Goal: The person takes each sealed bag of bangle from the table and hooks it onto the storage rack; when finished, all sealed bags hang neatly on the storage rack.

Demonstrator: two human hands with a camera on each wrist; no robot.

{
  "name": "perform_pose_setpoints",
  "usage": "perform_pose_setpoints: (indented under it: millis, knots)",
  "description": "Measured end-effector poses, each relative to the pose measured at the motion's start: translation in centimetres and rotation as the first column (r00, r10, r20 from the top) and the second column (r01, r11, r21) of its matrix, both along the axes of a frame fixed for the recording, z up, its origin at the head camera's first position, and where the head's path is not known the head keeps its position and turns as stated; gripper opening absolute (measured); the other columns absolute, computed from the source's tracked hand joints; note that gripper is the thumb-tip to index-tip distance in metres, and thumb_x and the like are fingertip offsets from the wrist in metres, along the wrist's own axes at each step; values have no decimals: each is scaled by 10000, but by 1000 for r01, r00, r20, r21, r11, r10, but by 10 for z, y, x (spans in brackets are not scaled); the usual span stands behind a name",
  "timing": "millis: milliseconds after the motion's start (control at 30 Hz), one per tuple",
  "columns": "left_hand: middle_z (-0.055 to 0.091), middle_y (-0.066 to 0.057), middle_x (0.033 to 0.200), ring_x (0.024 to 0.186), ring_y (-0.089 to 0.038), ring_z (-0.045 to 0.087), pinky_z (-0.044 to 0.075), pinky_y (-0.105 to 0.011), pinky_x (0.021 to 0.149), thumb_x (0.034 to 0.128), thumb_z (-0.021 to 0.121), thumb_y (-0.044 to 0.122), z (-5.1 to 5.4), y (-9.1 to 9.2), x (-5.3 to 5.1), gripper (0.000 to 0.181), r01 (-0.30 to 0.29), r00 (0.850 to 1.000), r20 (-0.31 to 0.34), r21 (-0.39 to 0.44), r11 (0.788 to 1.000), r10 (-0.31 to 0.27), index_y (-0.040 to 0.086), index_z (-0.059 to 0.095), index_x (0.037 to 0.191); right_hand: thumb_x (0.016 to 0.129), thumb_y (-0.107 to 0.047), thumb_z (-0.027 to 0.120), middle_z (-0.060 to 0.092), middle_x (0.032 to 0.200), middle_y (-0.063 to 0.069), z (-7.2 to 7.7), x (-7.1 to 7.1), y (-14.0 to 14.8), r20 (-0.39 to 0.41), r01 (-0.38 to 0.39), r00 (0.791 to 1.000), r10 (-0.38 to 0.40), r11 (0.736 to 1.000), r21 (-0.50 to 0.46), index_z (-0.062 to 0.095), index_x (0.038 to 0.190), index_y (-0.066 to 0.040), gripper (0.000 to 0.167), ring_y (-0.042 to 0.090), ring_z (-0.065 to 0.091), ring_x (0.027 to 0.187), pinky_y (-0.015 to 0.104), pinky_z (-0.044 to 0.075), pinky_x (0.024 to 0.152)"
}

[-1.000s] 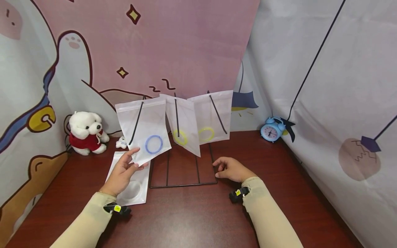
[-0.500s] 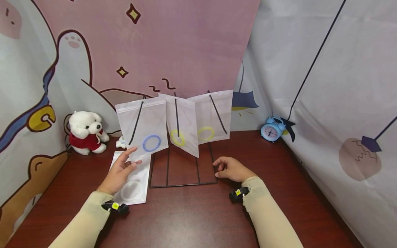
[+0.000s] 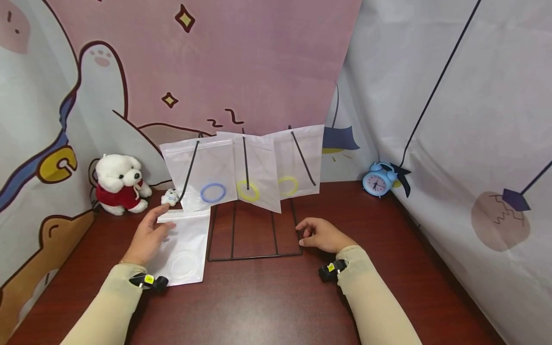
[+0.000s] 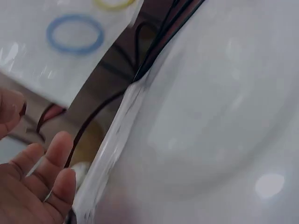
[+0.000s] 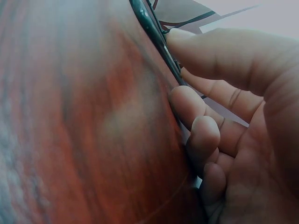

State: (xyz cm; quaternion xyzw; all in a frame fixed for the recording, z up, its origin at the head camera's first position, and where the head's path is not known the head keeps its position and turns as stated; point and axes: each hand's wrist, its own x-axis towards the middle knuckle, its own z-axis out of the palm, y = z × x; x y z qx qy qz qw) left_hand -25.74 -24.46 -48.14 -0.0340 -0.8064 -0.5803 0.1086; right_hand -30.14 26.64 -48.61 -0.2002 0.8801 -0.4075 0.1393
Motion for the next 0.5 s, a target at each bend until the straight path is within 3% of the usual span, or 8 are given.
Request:
perform_pose_setpoints:
  millis: [133, 233, 367, 500]
  knots:
    - [461, -248, 1558, 949, -89, 612, 522, -218, 706, 1045, 536, 31, -3, -19, -3, 529, -112, 993, 46, 9, 994, 111, 0, 432, 1562, 899, -162, 835, 634, 951, 54, 0, 0, 0, 1, 4, 1000, -4, 1000, 7, 689, 1241, -96, 378, 205, 575, 813, 286, 492, 693]
    - [476, -240, 1559, 1157, -190, 589, 500, -214, 800, 1069, 512, 67, -6, -28, -5, 513, -168, 982, 86, -4, 986, 167, 17, 433, 1573, 901, -163, 834, 632, 952, 58, -1, -1, 1, 1, 7, 1000, -7, 1000, 9, 690, 1238, -100, 372, 215, 575, 822, 291, 493, 697]
    - [464, -256, 1566, 1412, -339, 478, 450, -302, 1031, 1082, 496, 76, -9, -35, -8, 509, -186, 972, 139, -31, 982, 189, 8, 418, 1580, 901, -158, 834, 630, 952, 62, -1, -1, 2, 5, 10, 1000, -10, 1000, 6, 691, 1237, -99, 370, 221, 576, 827, 295, 495, 697]
    - [439, -298, 1567, 1457, -420, 432, 405, -498, 1154, 1078, 507, 80, -11, -36, -10, 533, -161, 967, 188, -71, 984, 171, -25, 385, 1586, 904, -160, 833, 631, 952, 63, -1, -1, 2, 7, 11, 1000, -11, 1000, 10, 689, 1239, -101, 369, 219, 577, 823, 294, 495, 697]
